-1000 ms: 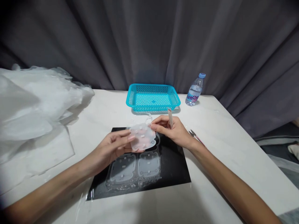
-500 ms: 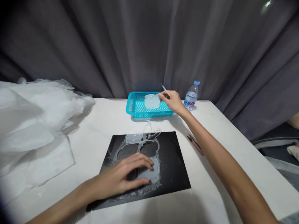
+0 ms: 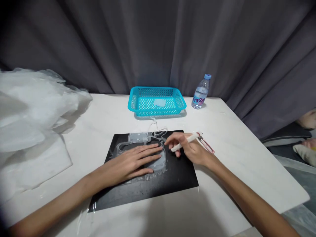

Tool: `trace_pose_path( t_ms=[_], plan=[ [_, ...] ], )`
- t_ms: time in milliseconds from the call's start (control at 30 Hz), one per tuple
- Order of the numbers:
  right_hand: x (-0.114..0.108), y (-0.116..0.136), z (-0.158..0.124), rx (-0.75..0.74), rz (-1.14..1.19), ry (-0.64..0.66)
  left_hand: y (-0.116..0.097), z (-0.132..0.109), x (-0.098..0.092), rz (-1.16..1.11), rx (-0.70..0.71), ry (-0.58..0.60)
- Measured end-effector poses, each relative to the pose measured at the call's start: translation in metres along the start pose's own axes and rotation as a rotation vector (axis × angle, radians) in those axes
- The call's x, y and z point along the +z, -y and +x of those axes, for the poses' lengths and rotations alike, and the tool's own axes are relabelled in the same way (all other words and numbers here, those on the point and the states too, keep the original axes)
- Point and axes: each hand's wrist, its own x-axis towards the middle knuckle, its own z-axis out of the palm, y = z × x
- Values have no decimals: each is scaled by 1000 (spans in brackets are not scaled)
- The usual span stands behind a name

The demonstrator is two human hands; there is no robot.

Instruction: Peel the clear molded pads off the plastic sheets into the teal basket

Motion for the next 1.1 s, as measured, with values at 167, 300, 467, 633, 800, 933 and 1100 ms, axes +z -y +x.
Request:
trace_pose_path(
  t_ms=[167,300,467,633,800,933,1100],
  plan=[
    [9,15,-18,-21,-68,36,-12,-6,2,199,10,-75],
    [16,17,-17,-20,-131,83,-32,-21,9,251,49,-69],
    [25,7,-18,39,-58,167,-35,-32,17,137,-38,-95],
    [22,8,-18,43,-70,141,-33,-31,18,99,-73,-70],
    [18,9,-19,31,-105,207,-33,-30,16,89,-98,-24],
    [19,7,-18,-52,-203,215,-32,-30,14,37,-145,-2],
    [23,5,-17,-110,-199,253,-32,-27,13,-21,-190,13]
  ],
)
